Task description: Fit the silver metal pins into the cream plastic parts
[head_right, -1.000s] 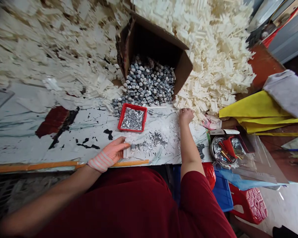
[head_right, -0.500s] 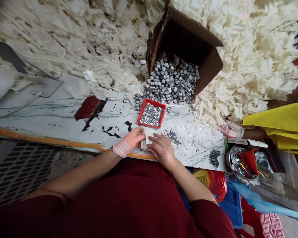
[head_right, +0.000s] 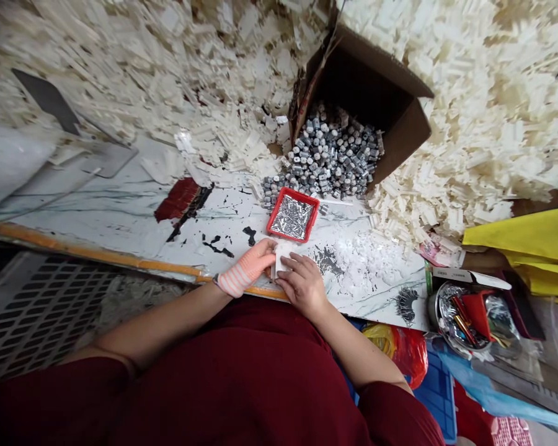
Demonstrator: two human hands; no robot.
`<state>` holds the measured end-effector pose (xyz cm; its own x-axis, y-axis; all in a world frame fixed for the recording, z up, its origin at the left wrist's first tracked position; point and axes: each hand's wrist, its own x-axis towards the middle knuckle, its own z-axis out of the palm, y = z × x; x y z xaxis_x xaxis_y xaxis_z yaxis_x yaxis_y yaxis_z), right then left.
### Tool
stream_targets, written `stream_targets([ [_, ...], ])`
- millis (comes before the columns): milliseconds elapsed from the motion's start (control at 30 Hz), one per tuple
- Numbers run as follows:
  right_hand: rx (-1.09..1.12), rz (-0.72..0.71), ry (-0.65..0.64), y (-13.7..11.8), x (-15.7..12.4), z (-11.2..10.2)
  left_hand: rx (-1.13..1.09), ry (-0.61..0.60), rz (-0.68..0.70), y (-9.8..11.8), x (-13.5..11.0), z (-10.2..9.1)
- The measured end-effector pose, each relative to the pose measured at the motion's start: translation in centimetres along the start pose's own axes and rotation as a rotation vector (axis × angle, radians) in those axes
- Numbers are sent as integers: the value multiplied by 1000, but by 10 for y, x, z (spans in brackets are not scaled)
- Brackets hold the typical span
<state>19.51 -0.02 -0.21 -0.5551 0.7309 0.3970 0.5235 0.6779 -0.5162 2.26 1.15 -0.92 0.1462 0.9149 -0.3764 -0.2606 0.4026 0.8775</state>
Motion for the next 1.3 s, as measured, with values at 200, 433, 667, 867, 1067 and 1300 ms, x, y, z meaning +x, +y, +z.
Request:
stream_targets([
  [200, 84, 112, 84, -3, 8, 0, -51, 19, 29, 12, -5, 5],
  [433, 270, 454, -205, 23, 38, -23, 191, -105, 146, 13, -11, 6],
  [667, 434, 405, -259, 13, 38, -10, 472, -48, 266, 13, -21, 8],
  [867, 134, 317, -351, 13, 43, -27, 271, -2, 313, 7, -13, 1],
  [1067, -241, 63, -314, 4, 38, -18, -51, -48, 289, -8, -7, -4],
  [1300, -112, -10, -147, -3, 38, -24, -125, -127, 388, -4, -10, -8],
])
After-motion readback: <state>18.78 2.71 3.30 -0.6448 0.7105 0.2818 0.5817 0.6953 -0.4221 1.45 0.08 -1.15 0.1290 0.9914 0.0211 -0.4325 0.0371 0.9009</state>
